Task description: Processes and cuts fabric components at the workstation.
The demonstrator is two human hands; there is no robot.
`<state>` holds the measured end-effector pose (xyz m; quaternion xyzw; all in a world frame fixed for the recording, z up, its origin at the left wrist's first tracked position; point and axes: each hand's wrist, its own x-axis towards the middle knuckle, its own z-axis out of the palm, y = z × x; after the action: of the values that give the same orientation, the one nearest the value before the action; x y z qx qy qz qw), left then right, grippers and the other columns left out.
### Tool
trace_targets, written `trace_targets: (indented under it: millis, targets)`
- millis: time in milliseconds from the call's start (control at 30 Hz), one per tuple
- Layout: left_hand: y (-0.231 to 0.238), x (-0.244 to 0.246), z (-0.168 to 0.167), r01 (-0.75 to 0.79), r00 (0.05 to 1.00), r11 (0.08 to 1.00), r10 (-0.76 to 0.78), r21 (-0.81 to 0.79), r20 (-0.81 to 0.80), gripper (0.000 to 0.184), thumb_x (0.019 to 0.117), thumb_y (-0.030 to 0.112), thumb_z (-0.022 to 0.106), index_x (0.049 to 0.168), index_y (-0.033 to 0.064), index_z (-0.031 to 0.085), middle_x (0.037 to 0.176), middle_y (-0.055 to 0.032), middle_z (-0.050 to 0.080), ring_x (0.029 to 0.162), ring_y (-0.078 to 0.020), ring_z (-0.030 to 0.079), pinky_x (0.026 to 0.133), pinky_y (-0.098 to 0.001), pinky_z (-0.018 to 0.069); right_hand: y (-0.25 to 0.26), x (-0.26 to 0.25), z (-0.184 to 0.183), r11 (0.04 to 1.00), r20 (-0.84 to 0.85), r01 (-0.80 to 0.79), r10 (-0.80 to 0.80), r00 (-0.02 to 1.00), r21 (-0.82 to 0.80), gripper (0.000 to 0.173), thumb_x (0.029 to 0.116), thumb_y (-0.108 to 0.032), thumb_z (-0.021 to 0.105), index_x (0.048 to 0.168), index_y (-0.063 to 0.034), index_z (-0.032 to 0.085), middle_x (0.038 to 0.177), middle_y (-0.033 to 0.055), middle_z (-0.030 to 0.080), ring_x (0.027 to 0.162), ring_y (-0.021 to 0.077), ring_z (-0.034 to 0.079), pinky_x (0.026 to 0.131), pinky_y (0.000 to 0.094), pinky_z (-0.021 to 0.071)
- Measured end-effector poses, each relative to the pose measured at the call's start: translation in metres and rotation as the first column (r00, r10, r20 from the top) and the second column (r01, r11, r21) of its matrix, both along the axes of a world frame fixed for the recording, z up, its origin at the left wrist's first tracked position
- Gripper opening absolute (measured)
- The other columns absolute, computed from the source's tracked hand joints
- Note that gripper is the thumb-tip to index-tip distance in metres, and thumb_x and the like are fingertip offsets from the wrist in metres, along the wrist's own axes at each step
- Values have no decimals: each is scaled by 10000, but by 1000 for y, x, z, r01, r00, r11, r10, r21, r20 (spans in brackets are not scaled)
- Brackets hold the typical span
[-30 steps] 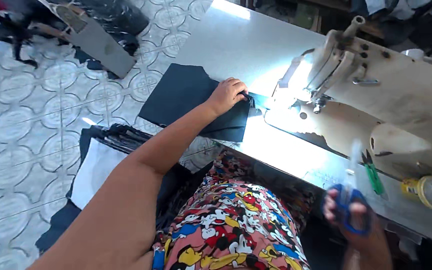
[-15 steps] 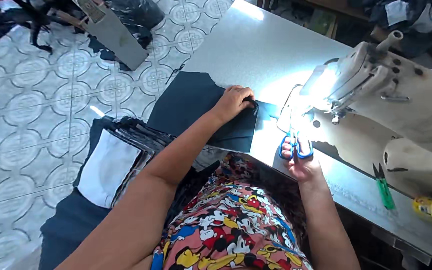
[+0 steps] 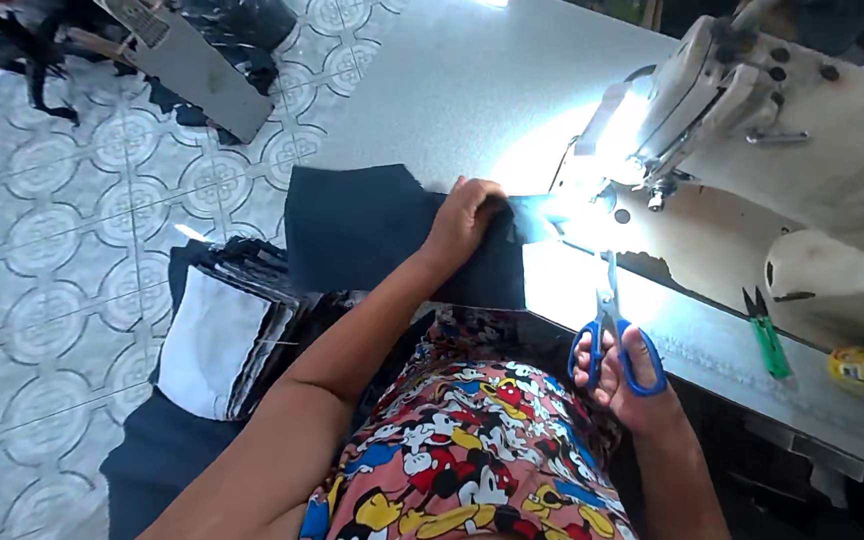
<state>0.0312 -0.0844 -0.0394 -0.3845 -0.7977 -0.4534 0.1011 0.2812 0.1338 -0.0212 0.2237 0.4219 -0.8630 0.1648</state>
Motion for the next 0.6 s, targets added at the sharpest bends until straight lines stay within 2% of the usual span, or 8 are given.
trace_targets:
  millis: [67,100,200,267,333,433,500,600]
  targets:
    - [-7,-4,0,-72,997,995,69,64,46,217,1031,82,555,1183,-51,635,1157,-172,686,1119,-235,642,1029,-384,495,-2,-17,2,996,-26,-58,56,998,-62,703,812,-780,629,1057,-122,631,914,25,692,727,96,695,496,190,528]
    - [-9,-4,-1,-98,994,993,94,73,48,220,1026,81,563,1188,-50,634,1156,-174,687,1112,-237,643,1016,-375,499,-3,-28,2,994,-35,-73,71,997,-77,681,842,-763,613,1054,-117,638,924,33,700,736,102,704,494,189,532]
    - [-13,-3,-2,-98,995,993,98,59,8,194,1015,71,585,1170,-32,642,1133,-154,699,1109,-243,649,1056,-442,454,-4,-63,5,988,-22,-92,90,996,-128,623,957,-708,475,1023,-106,623,917,50,699,713,99,702,463,175,511]
    - [-14,-3,-2,-91,996,994,92,60,-13,179,1017,66,585,1161,-23,645,1117,-136,701,1109,-226,652,1099,-475,425,-5,-84,5,984,8,-52,54,998,-169,620,1042,-629,309,994,-90,611,873,71,693,671,111,695,442,180,502]
    - [-14,-3,-2,-91,996,994,92,62,-7,178,1018,73,587,1158,-20,646,1113,-131,701,1112,-220,651,1110,-476,419,-4,-98,3,984,14,-22,25,1000,-176,611,1081,-546,198,962,-94,593,827,66,674,614,94,668,425,165,478]
    - [-14,-4,-4,-94,996,994,94,64,-4,179,1017,79,592,1157,-18,649,1118,-130,703,1114,-216,651,1093,-449,432,-1,-104,-7,979,-45,36,-46,998,-202,510,1096,-469,298,953,-95,615,754,37,655,529,57,621,408,154,473]
    - [-13,-4,-5,-86,996,994,87,65,-15,186,1010,86,607,1159,-17,648,1114,-130,707,1094,-218,654,1060,-453,448,-2,-94,-4,994,-48,41,-46,998,-98,462,1091,-485,375,959,-99,590,725,2,620,510,20,583,419,131,467]
    - [-5,5,-3,-35,999,999,35,26,-24,189,985,103,660,1143,0,666,1094,-107,724,1107,-220,677,1155,-587,371,-6,-53,10,988,-33,87,-83,996,130,443,1047,-492,507,988,-61,592,713,-5,622,532,37,594,449,154,489]
